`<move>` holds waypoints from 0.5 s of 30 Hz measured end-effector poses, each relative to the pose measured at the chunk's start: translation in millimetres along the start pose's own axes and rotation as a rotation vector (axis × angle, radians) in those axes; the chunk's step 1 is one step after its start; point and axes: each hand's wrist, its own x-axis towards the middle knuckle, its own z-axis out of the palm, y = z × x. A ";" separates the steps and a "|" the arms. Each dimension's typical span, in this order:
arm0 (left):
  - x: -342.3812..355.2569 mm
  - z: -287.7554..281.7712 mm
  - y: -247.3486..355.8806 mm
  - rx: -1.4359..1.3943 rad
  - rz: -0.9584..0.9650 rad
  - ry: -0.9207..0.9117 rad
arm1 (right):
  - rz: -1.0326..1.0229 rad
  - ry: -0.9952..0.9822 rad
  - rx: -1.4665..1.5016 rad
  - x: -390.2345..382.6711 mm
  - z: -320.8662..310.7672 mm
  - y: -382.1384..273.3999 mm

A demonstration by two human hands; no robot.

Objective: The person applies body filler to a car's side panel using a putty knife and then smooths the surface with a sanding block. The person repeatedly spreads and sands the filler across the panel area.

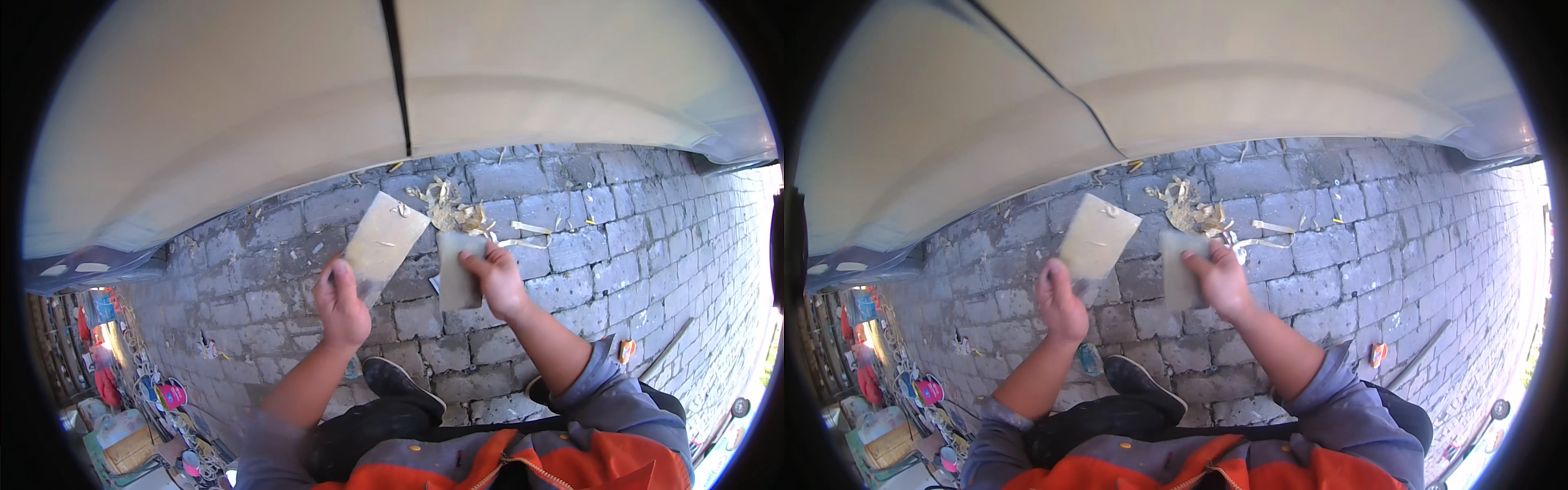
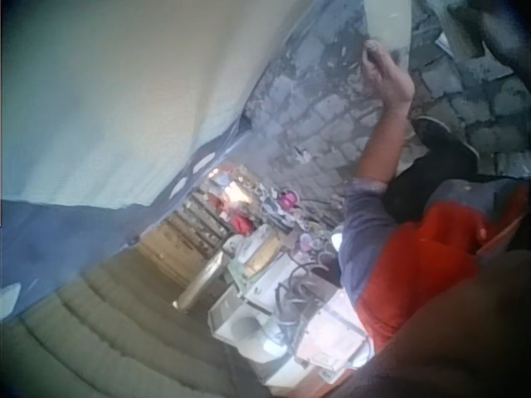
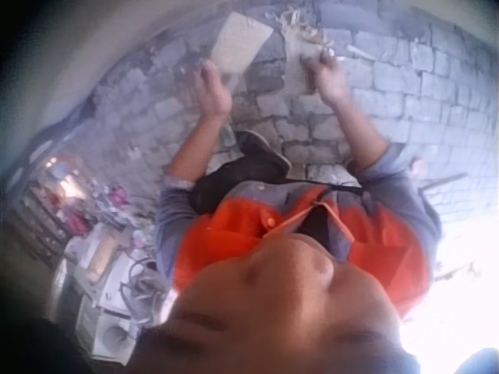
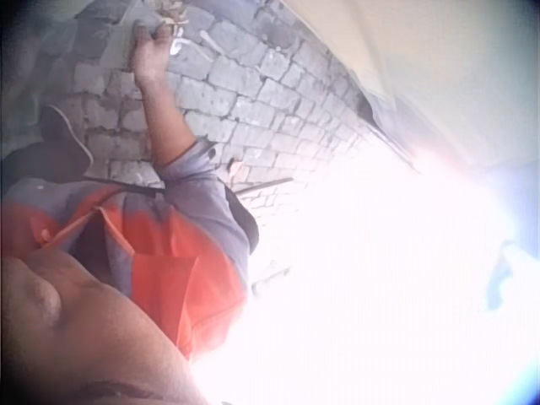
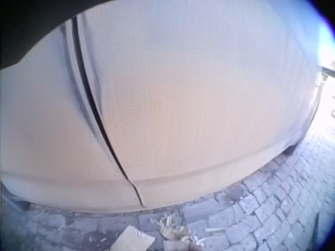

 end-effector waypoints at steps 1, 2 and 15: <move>-1.9 5.1 -20.3 0.058 -0.140 -0.017 | -0.013 0.082 0.101 4.5 -14.3 -1.3; -4.0 8.7 -42.5 0.117 -0.277 -0.037 | -0.029 0.167 0.204 10.2 -29.8 -1.7; -20.4 55.2 -172.5 0.903 -0.345 -0.761 | -0.101 0.295 0.598 8.8 -126.2 -10.1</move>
